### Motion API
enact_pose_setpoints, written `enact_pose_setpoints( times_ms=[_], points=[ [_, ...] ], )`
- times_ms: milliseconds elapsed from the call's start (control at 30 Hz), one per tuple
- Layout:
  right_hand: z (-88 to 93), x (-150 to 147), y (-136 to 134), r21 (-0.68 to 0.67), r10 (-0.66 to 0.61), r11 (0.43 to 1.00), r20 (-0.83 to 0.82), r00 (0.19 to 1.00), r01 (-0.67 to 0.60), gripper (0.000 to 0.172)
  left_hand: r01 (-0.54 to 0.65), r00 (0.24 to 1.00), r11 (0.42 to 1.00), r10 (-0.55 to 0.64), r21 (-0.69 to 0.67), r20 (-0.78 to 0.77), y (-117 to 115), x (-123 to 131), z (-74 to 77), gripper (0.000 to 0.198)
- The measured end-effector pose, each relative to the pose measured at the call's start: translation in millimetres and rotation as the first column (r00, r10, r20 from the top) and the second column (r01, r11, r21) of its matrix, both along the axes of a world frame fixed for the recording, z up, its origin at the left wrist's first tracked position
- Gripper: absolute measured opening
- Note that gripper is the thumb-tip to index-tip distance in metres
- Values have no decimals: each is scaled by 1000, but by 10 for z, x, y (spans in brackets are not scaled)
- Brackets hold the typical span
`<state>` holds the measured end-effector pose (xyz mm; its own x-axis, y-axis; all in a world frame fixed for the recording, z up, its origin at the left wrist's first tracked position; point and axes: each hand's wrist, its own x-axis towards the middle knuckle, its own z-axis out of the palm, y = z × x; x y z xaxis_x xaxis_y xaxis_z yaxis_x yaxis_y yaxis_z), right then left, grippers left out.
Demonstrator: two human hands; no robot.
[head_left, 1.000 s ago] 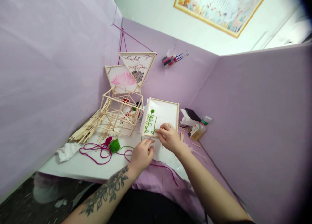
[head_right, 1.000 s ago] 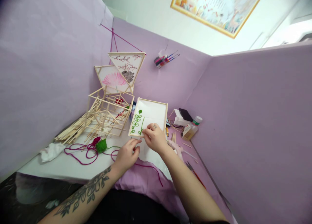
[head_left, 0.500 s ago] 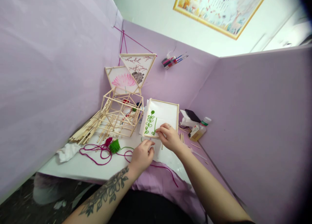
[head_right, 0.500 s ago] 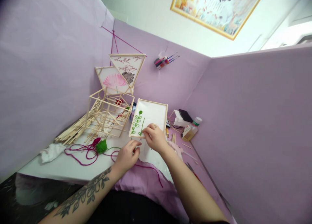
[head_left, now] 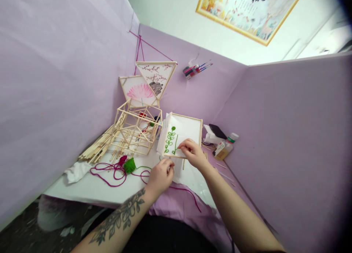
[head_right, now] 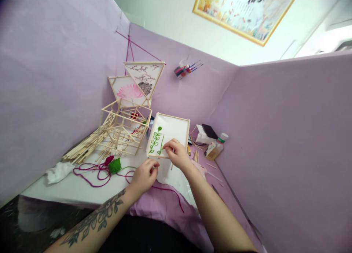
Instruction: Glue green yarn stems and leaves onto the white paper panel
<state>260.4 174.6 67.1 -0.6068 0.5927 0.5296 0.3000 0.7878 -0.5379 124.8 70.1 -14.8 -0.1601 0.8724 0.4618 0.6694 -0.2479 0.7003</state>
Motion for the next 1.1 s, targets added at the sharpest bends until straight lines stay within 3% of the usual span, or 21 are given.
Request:
enact_pose_setpoints(
  times_ms=[267, 867, 967, 1100],
  points=[
    [-52, -4, 12, 73, 14, 997, 45, 999, -17, 18, 9, 997, 1000, -8, -9, 79, 18, -4, 24, 33],
    [-11, -83, 73, 133, -73, 990, 176, 982, 50, 19, -11, 997, 1000, 11, 0, 78, 24, 1, 3, 29],
    [9, -105, 82, 135, -95, 989, 206, 974, 67, 19, -8, 1000, 998, 7, 61, 29, 12, 3, -16, 22],
    [32, -129, 76, 123, -108, 989, 226, 968, 82, 19, -10, 989, 951, 56, 309, -139, -34, 8, -17, 18]
  ],
)
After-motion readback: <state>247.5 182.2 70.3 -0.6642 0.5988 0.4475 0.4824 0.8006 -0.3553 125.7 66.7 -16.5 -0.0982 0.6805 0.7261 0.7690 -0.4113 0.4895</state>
